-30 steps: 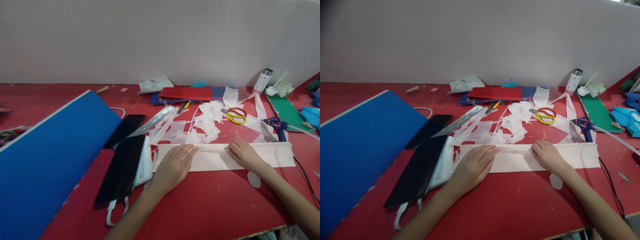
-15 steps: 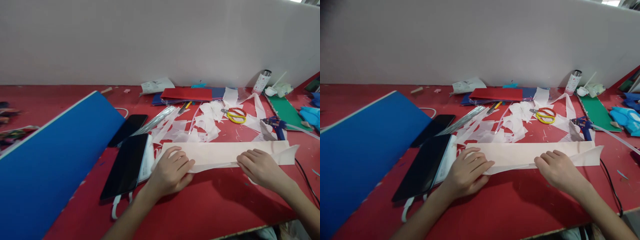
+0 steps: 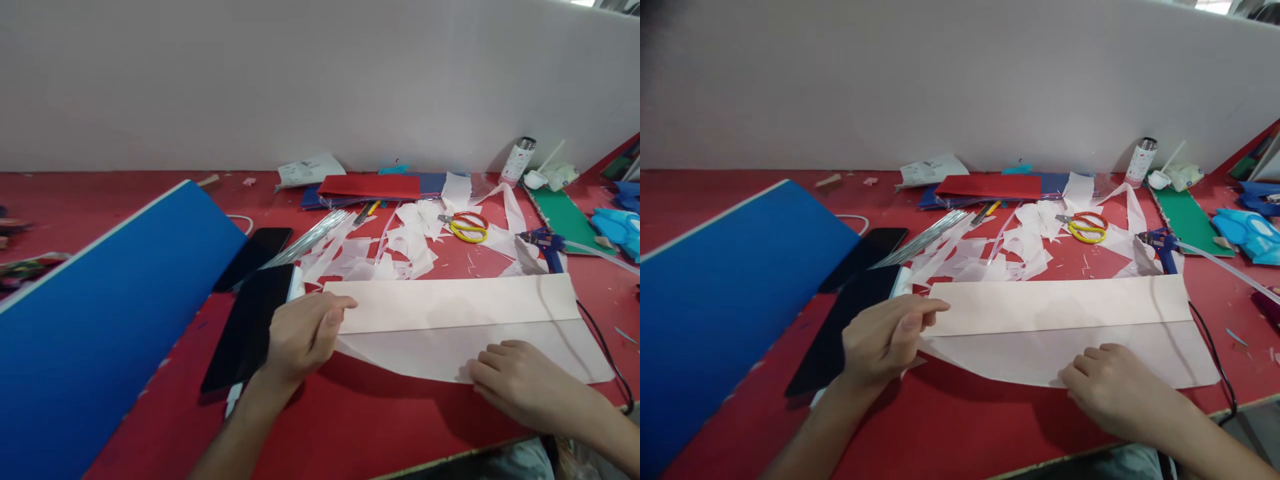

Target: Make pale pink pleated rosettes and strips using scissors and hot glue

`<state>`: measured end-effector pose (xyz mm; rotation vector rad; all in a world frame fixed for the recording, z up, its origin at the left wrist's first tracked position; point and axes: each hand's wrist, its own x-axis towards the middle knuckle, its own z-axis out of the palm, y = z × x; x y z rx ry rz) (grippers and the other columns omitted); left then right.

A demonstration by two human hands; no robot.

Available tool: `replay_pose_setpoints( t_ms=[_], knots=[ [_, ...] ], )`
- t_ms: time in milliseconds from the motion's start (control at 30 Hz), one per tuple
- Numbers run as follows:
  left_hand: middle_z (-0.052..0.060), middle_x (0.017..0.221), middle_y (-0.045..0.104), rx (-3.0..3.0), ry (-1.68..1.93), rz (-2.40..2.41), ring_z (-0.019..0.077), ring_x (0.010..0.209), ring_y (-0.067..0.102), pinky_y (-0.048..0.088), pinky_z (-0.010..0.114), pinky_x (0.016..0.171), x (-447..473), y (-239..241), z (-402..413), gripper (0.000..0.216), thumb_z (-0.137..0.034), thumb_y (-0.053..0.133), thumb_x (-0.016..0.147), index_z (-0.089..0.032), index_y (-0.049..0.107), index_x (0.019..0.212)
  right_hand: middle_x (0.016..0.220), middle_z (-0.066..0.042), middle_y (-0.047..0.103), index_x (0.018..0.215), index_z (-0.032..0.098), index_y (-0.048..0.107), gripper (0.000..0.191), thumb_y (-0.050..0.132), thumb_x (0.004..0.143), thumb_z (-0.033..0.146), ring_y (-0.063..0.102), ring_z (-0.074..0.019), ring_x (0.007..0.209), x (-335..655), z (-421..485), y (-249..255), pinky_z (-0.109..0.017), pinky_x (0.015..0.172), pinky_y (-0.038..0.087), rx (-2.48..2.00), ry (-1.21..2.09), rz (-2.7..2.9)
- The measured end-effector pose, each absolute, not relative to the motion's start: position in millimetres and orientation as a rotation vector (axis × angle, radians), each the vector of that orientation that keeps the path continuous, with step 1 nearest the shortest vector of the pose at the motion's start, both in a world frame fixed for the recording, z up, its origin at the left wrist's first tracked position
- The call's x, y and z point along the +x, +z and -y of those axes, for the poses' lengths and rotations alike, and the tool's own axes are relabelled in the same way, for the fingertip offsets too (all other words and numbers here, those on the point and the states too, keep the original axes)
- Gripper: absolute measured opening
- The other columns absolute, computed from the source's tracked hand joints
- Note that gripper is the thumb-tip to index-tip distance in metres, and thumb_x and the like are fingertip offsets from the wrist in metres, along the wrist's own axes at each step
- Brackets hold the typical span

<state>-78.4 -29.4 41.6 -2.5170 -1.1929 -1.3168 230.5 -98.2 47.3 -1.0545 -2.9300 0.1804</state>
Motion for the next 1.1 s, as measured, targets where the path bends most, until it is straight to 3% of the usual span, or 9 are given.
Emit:
replay_pose_setpoints(
  t_ms=[133, 267, 400, 500, 633, 800, 900, 1000, 1100],
  knots=[
    [-0.003, 0.055, 0.055, -2.477, -1.284, 1.395, 0.0091, 0.052, 0.055, 0.043, 0.022, 0.053, -74.7, 45.5, 30.5, 0.035, -0.020, 0.028, 0.092, -0.019, 0.060, 0.077, 0.076, -0.001, 0.062, 0.086, 0.020, 0.056, 0.008, 0.048, 0.088, 0.019, 0.057, -0.0136, 0.067, 234.4, 78.9, 55.6, -0.025, 0.059, 0.037, -1.124, 0.397, 2.831],
    [-0.003, 0.057, 0.058, -2.480, -1.222, 1.584, 0.0097, 0.054, 0.058, 0.044, 0.022, 0.055, -72.0, 45.4, 29.1, 0.040, -0.028, 0.028, 0.093, -0.018, 0.063, 0.075, 0.089, -0.008, 0.065, 0.092, 0.017, 0.059, 0.017, 0.042, 0.091, 0.020, 0.060, -0.0195, 0.083, 247.2, 34.2, 40.3, -0.032, 0.072, 0.046, -1.287, 0.214, 2.618],
    [-0.002, 0.058, 0.061, -2.415, -1.235, 1.661, 0.0104, 0.056, 0.059, 0.046, 0.022, 0.058, -73.8, 44.3, 28.8, 0.037, -0.028, 0.033, 0.090, -0.018, 0.065, 0.075, 0.111, -0.014, 0.060, 0.109, 0.015, 0.056, 0.024, 0.047, 0.089, 0.024, 0.055, -0.0270, 0.103, 258.6, -2.5, 14.2, -0.042, 0.084, 0.046, -1.416, 0.091, 2.575],
    [-0.002, 0.051, 0.055, -2.238, -1.382, 1.579, 0.0098, 0.051, 0.055, 0.043, 0.022, 0.054, -78.2, 46.3, 30.3, 0.038, -0.026, 0.034, 0.090, -0.017, 0.065, 0.070, 0.107, -0.014, 0.060, 0.108, 0.016, 0.057, 0.023, 0.046, 0.089, 0.022, 0.055, -0.0263, 0.101, 260.5, -14.6, 4.0, -0.040, 0.080, 0.046, -1.444, 0.120, 2.648],
    [-0.002, 0.052, 0.053, -2.169, -1.418, 1.759, 0.0101, 0.053, 0.054, 0.042, 0.022, 0.055, -84.5, 48.5, 26.8, 0.039, -0.027, 0.031, 0.090, -0.017, 0.063, 0.070, 0.093, -0.011, 0.059, 0.092, 0.017, 0.060, 0.017, 0.044, 0.089, 0.022, 0.055, -0.0224, 0.089, 257.8, -22.1, 2.2, -0.034, 0.074, 0.044, -1.465, 0.179, 2.647],
    [0.003, 0.086, 0.068, -2.349, -0.957, 2.013, 0.0165, 0.079, 0.061, 0.045, 0.026, 0.069, -86.0, 37.7, 11.1, 0.028, -0.032, 0.039, 0.086, -0.019, 0.064, 0.089, 0.087, -0.008, 0.058, 0.080, 0.017, 0.055, 0.011, 0.047, 0.087, 0.019, 0.053, -0.0212, 0.083, 252.6, -24.8, 6.5, -0.031, 0.072, 0.040, -1.552, 0.159, 2.639],
    [0.007, 0.108, 0.065, -2.486, -0.675, 1.884, 0.0224, 0.102, 0.056, 0.043, 0.034, 0.085, -81.8, 30.5, 6.4, 0.032, -0.033, 0.038, 0.086, -0.019, 0.060, 0.104, 0.082, -0.007, 0.060, 0.085, 0.016, 0.053, 0.013, 0.041, 0.089, 0.015, 0.053, -0.0201, 0.077, 249.2, -18.3, 14.5, -0.029, 0.068, 0.037, -1.560, 0.070, 2.649],
    [0.007, 0.111, 0.064, -2.641, -0.532, 1.713, 0.0239, 0.105, 0.053, 0.039, 0.040, 0.092, -76.9, 27.6, 7.4, 0.034, -0.031, 0.036, 0.088, -0.018, 0.058, 0.110, 0.078, -0.007, 0.061, 0.089, 0.016, 0.052, 0.013, 0.039, 0.091, 0.018, 0.055, -0.0200, 0.072, 247.6, -8.3, 28.0, -0.028, 0.063, 0.034, -1.529, -0.115, 2.627],
    [0.006, 0.102, 0.067, -2.699, -0.519, 1.647, 0.0226, 0.095, 0.057, 0.041, 0.039, 0.088, -74.0, 26.2, 9.2, 0.031, -0.029, 0.035, 0.090, -0.017, 0.060, 0.102, 0.077, -0.007, 0.061, 0.085, 0.016, 0.052, 0.015, 0.041, 0.092, 0.023, 0.055, -0.0213, 0.074, 250.5, -0.9, 44.0, -0.030, 0.066, 0.034, -1.404, -0.378, 2.609]
  ],
)
